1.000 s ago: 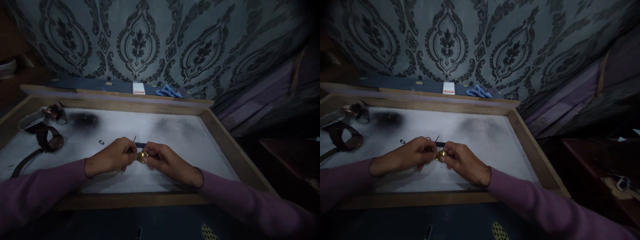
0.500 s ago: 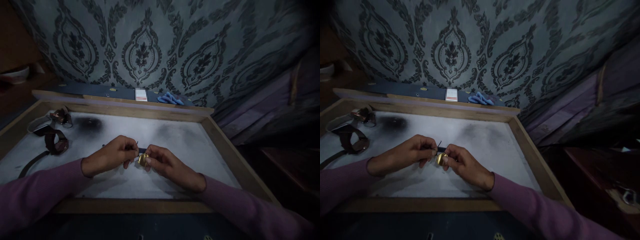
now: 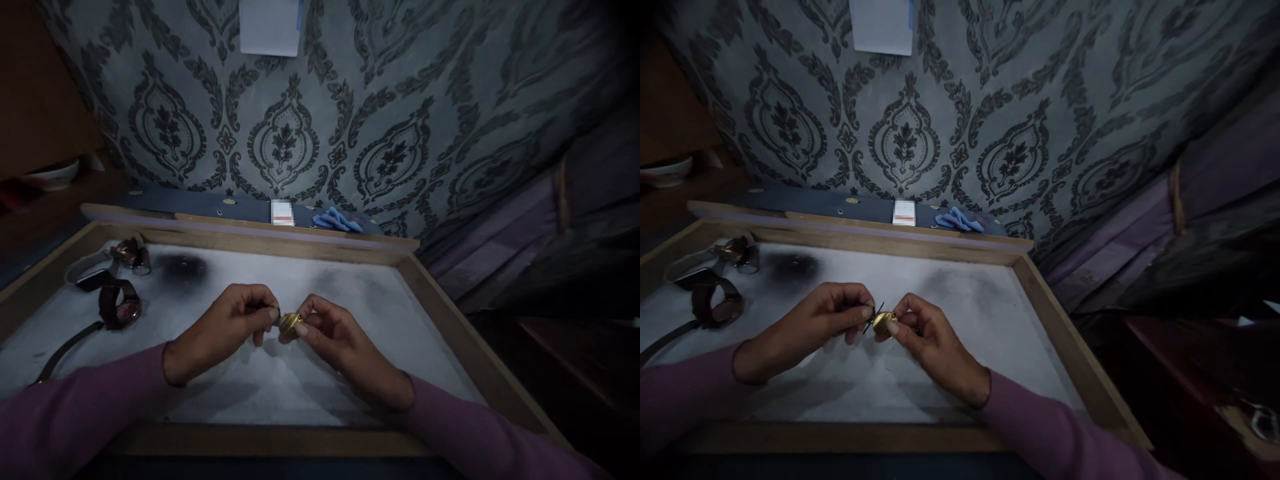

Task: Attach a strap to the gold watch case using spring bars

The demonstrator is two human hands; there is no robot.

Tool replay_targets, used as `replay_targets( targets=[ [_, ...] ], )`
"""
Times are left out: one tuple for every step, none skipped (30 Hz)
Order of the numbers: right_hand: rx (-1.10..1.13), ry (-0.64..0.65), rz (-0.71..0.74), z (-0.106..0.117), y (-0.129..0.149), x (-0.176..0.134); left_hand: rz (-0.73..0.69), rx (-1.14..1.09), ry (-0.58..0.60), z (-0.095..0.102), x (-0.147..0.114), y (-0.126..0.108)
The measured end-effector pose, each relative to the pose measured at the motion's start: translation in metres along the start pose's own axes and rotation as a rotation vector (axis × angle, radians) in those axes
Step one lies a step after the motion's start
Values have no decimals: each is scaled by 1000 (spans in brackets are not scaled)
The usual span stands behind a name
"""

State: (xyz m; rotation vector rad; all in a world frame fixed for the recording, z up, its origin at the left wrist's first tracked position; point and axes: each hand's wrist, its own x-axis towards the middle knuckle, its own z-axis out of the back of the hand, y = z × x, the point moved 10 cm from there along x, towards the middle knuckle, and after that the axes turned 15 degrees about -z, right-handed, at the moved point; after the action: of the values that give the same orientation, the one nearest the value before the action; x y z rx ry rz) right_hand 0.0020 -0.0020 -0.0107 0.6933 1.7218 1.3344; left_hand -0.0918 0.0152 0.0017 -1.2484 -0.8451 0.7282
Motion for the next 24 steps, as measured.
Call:
replay_targets(
  targets=[
    [9, -1, -5, 0, 0, 0, 3, -1, -5, 0, 0, 0],
    [21, -3, -12, 0, 0, 1, 8, -6, -11, 0, 0, 0],
    [33, -4, -21, 0, 0, 1, 13, -13, -17, 0, 0, 1],
    [44, -4, -29, -1, -1, 1, 16, -21, -21, 0, 0, 2],
    [52, -6, -39, -1, -1, 1, 16, -27, -26, 1, 0, 2],
    [55, -8, -48, -1, -2, 1, 15, -31, -30, 1, 0, 2],
    [55, -11, -55, -1, -3, 2, 13, -32, -34, 2, 0, 1],
    [55, -15, -58, 0, -3, 2, 10, -29, -36, 2, 0, 1],
    [56, -17, -55, 0, -3, 2, 9, -24, -37, 2, 0, 0],
    [59, -18, -50, 0, -3, 1, 7, -20, -36, 3, 0, -1],
    [61, -18, -42, 1, -2, 1, 5, -16, -37, 3, 1, -2],
    [63, -24, -35, 1, -2, 1, 0, -15, -39, 3, 1, -3],
    [63, -33, -34, 3, -2, 1, -5, -15, -43, 4, 1, -4],
    [61, -49, -35, 5, -2, 1, -9, -16, -47, 4, 1, -5],
    [60, -67, -37, 6, -1, 1, -14, -18, -51, 4, 1, -5],
    [58, -81, -37, 8, -1, 1, -16, -18, -54, 4, 0, -6],
    [55, -88, -32, 9, 0, 1, -17, -16, -56, 4, 0, -5],
    [49, -90, -26, 9, 1, 1, -18, -13, -56, 4, 0, -5],
    [39, -90, -18, 8, 2, 1, -21, -8, -57, 3, 0, -5],
    [27, -96, -11, 8, 4, 0, -26, -5, -58, 3, 0, -5],
    [13, -107, -5, 8, 5, 0, -32, -2, -58, 3, 0, -6],
    [-1, -124, -1, 9, 6, -1, -39, 1, -56, 3, 0, -6],
    [-15, -142, 7, 10, 7, -1, -44, 6, -53, 3, 0, -7],
    [-28, -157, 16, 10, 8, -2, -50, 10, -53, 3, 0, -7]
  ],
)
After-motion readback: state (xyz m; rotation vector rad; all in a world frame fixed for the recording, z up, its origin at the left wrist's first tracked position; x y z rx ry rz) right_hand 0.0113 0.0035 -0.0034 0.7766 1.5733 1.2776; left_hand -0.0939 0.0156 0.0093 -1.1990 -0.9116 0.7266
